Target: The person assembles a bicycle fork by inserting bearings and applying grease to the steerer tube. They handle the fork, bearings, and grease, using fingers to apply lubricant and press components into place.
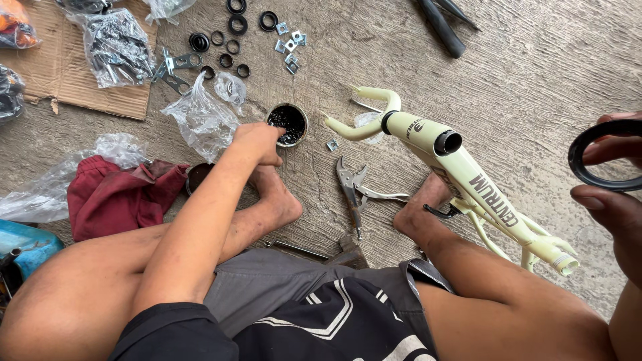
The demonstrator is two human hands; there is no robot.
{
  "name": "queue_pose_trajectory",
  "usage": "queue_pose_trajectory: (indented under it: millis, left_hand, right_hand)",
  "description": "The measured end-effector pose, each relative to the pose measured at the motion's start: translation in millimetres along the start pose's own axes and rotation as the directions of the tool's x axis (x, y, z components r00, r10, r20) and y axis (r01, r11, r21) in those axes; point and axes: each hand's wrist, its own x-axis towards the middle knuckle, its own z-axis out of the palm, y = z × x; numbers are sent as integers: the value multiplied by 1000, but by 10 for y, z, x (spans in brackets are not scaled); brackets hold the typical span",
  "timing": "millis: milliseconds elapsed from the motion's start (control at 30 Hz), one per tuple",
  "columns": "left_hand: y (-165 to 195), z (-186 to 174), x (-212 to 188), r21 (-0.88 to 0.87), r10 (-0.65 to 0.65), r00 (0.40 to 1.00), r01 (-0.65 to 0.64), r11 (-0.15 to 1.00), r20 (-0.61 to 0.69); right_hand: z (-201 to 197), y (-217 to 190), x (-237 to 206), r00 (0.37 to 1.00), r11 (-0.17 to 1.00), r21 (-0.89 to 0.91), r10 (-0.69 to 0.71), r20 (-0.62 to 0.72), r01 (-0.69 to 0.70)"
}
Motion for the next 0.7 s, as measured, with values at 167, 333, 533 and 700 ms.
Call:
queue_pose_trajectory:
  millis: [167, 333, 533, 700]
  left_hand:
    - [56, 70, 23, 18, -37, 996, 35, 999, 75]
    - [-44, 36, 66, -29, -16, 999, 15, 999, -34]
    - [5, 18, 36, -36, -15, 999, 14, 999, -31]
    - [110, 102, 8, 21, -24, 999, 23, 1000, 41]
  right_hand:
    - [15, 51, -22, 998, 997, 47, 54, -13, -53]
    - [15, 84, -43, 997, 997, -14, 75, 7, -75]
    - [-14, 80, -59, 1000, 997, -79, -7, 21, 8]
    - [-47, 38, -68, 999, 999, 40, 35, -22, -34]
